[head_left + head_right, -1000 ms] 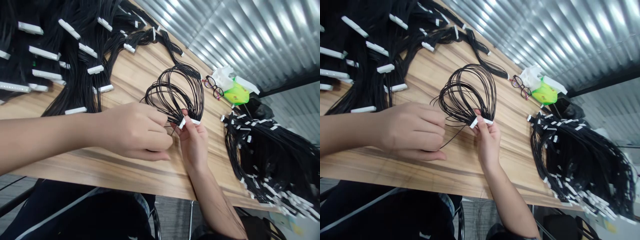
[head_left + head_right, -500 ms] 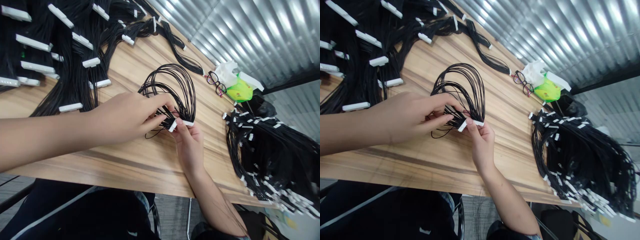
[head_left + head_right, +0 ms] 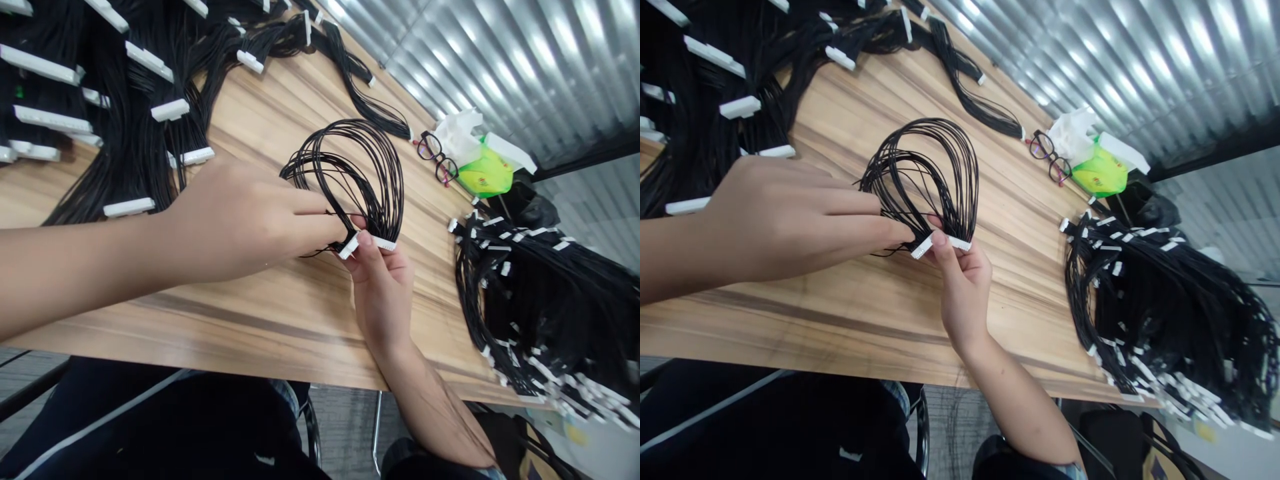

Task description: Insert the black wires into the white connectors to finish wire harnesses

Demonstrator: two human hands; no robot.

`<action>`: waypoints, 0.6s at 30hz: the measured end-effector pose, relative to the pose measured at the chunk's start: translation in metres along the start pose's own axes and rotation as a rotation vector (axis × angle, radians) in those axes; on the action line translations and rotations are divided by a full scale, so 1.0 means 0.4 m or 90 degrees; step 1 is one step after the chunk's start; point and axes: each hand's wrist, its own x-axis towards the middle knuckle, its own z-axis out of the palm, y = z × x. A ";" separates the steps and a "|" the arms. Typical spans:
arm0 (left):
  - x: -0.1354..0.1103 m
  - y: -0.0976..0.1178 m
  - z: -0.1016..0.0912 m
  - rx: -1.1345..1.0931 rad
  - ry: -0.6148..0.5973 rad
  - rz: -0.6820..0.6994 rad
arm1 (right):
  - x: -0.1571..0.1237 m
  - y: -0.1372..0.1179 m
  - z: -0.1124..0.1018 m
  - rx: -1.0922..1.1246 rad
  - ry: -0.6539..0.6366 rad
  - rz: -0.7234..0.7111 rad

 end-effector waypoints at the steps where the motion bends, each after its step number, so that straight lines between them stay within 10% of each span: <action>1: -0.001 -0.001 0.002 0.000 0.008 0.005 | 0.000 0.000 0.000 -0.003 -0.001 -0.002; 18: 0.004 0.001 0.028 -0.136 -0.191 -0.042 | -0.006 0.009 0.000 -0.060 -0.024 -0.037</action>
